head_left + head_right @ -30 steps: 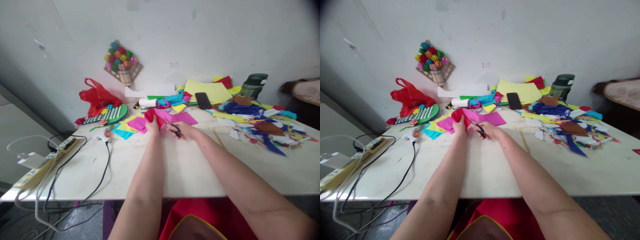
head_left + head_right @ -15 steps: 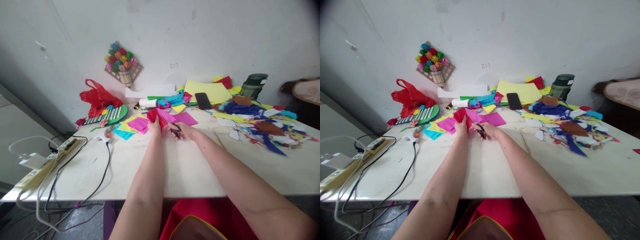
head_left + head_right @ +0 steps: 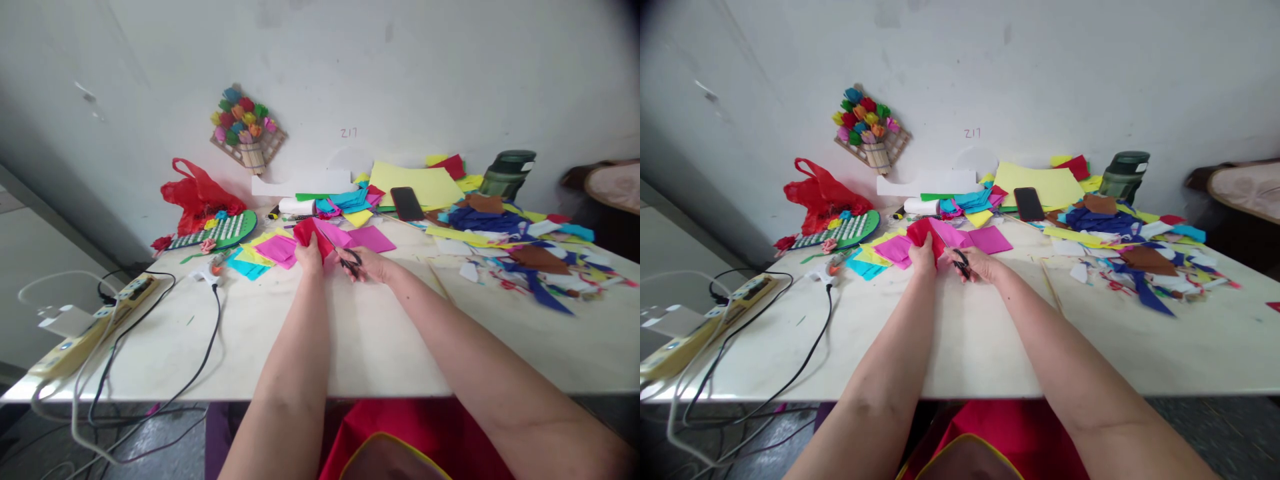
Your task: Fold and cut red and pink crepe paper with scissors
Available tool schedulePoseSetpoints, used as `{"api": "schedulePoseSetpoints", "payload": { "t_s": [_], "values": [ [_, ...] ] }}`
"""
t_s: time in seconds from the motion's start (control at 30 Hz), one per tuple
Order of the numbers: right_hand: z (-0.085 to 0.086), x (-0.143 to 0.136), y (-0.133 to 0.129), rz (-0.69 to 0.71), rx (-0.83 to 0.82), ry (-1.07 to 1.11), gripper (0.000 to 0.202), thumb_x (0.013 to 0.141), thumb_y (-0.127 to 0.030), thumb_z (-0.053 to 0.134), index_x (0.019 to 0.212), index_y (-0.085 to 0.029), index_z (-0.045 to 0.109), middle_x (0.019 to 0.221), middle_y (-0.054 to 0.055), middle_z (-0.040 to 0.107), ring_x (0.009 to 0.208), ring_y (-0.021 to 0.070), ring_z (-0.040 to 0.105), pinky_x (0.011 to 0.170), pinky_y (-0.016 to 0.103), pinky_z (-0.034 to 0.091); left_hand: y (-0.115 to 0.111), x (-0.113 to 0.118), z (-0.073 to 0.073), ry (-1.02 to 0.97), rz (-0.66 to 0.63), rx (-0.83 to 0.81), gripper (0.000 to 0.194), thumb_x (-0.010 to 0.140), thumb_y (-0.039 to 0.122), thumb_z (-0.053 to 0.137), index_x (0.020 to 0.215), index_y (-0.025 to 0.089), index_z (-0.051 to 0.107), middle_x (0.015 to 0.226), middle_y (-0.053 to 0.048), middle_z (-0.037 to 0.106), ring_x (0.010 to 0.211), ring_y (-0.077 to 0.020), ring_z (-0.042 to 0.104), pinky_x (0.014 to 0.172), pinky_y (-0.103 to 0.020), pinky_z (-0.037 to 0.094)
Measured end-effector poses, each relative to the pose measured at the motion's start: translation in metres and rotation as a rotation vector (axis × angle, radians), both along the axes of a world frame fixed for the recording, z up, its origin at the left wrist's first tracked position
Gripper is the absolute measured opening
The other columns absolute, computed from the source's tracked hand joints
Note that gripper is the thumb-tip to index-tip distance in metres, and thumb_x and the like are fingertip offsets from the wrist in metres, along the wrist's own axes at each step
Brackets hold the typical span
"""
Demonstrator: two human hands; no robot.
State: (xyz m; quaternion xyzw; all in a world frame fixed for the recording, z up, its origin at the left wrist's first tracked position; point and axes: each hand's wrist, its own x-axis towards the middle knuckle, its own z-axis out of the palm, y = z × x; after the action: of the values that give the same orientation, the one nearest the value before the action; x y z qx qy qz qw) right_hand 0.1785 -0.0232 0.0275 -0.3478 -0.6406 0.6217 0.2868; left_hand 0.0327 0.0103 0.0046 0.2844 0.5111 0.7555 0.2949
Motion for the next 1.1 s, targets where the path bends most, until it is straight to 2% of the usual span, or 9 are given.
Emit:
{"api": "schedulePoseSetpoints", "payload": {
  "t_s": [0.2,0.37,1.1],
  "values": [
    [0.0016,-0.0002,-0.0015,-0.002,-0.013,0.001,0.042,0.077,-0.054,0.051,0.088,-0.013,0.056,0.052,-0.002,0.053,0.036,0.0067,0.049,0.025,0.015,0.030,0.0012,-0.0017,-0.0015,-0.001,0.009,0.016,0.027,0.068,0.035,0.060,0.086,0.014,0.061,0.082,-0.008,0.065,0.065,-0.0141,0.061,0.056,-0.022,0.046],
    [0.0018,-0.0003,-0.0015,-0.016,0.001,0.001,0.043,0.076,-0.054,0.052,0.088,-0.013,0.056,0.051,-0.002,0.052,0.035,0.0067,0.048,0.025,0.015,0.029,0.0023,-0.0019,-0.0026,-0.003,0.002,0.034,0.031,0.069,0.035,0.060,0.090,0.013,0.061,0.085,-0.010,0.065,0.069,-0.0166,0.062,0.058,-0.025,0.047],
    [0.0029,-0.0036,-0.0030,-0.052,0.003,-0.009,0.036,0.080,-0.047,0.051,0.084,-0.012,0.057,0.047,-0.004,0.049,0.032,0.0045,0.044,0.024,0.014,0.023,-0.0008,-0.0027,0.0022,-0.017,0.036,-0.015,0.026,0.069,0.033,0.060,0.085,0.012,0.061,0.079,-0.009,0.065,0.064,-0.0152,0.060,0.055,-0.024,0.046]
  ]
}}
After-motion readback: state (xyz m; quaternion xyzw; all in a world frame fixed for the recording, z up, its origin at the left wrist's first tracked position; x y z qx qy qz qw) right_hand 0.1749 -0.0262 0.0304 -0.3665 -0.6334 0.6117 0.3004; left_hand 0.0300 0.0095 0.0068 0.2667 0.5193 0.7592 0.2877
